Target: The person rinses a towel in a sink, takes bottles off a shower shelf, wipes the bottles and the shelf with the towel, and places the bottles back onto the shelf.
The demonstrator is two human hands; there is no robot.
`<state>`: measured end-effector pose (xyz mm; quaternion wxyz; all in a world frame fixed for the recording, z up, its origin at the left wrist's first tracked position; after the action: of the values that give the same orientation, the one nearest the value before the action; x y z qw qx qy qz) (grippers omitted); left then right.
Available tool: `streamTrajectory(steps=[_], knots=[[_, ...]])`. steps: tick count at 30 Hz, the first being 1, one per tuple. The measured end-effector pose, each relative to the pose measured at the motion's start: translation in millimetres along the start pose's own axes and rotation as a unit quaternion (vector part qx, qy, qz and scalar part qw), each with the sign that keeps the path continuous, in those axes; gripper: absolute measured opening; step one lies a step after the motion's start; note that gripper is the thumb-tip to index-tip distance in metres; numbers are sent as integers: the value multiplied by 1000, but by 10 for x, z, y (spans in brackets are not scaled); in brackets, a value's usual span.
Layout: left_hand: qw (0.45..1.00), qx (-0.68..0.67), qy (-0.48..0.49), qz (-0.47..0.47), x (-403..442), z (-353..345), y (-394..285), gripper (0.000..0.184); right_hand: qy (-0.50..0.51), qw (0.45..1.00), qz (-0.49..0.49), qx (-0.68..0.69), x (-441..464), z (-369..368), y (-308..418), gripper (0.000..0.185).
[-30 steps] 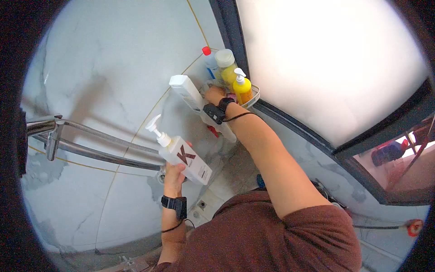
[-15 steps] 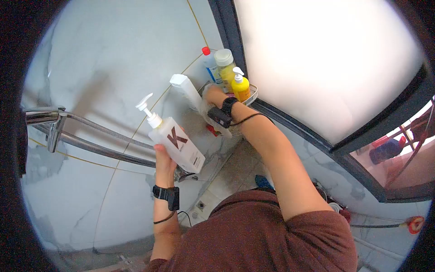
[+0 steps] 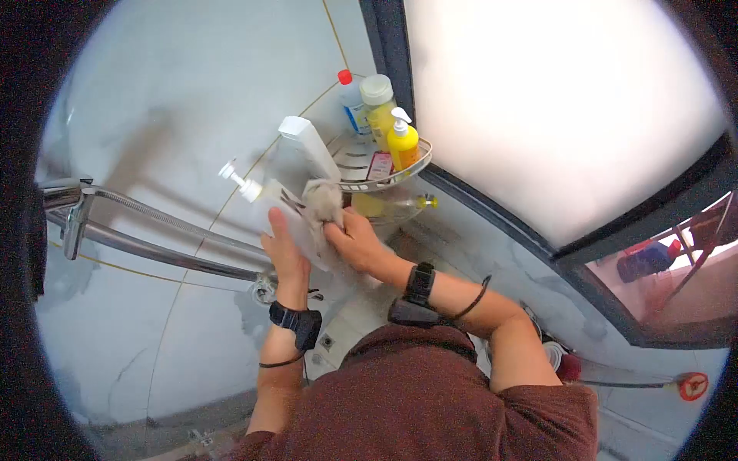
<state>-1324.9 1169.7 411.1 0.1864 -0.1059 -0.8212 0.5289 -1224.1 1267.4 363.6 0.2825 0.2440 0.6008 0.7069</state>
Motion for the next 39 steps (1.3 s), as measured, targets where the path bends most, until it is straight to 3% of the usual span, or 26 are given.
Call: streamTrajectory(steps=[1, 2, 3, 4, 5, 7, 9, 12, 13, 16, 22, 28, 31, 34, 39], knots=[[1000, -23, 6, 4, -27, -22, 4, 63, -22, 1000, 14, -16, -37, -41, -58, 37], [999, -47, 12, 4, -37, -46, 5, 67, 42, 985, -109, 128, -33, -36, -163, 40], [997, -71, 18, 4, -44, -64, 7, 71, 104, 931, -227, 267, -39, -9, -204, 42], [998, -51, 27, 1, -74, -61, 51, 73, 158, 839, -336, 398, -90, 25, -252, 45], [999, -32, 34, -6, -86, -48, 116, 75, 190, 825, -335, 414, -149, 90, -274, 54], [997, -3, 69, -33, -104, -65, 149, 78, 145, 864, -235, 420, -146, 91, -313, 52], [990, 15, 125, -68, -137, -110, 143, 82, 221, 747, -309, 546, -206, 215, -246, 49], [938, 111, 218, -244, -197, -403, -107, 87, 192, 751, -280, 566, -193, 220, -239, 46], [918, 149, 276, -243, -141, -389, -93, 95, 182, 759, -286, 555, -194, 245, -265, 45], [925, 62, 340, -159, -115, -506, -329, 95, 163, 786, -297, 517, -211, 363, -455, 40], [872, 163, 422, -189, 221, -738, -515, 88, 126, 847, -277, 436, -255, 665, -379, 30], [871, 171, 402, -224, 569, -1122, -701, 93, 118, 851, -240, 453, -238, 951, -545, 31], [851, 262, 352, -290, 773, -1291, -741, 103, 107, 836, -264, 469, -309, 996, -571, 31], [865, 284, 300, -286, 964, -1460, -697, 102, 110, 828, -256, 487, -394, 1029, -576, 31], [831, 387, 246, -316, 1234, -1665, -498, 99, 117, 811, -263, 510, -452, 1111, -649, 31]])
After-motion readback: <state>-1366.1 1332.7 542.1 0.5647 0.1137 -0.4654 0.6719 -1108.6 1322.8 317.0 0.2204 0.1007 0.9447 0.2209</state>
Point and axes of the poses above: each hand's wrist, its own x-axis towards the middle knuckle, its own z-axis out of the back of the hand, y = z × x, the point moved 1 cm from there along x, towards the middle knuckle, and after that the axes turned 9 degrees about -z, right-handed, at the moved point
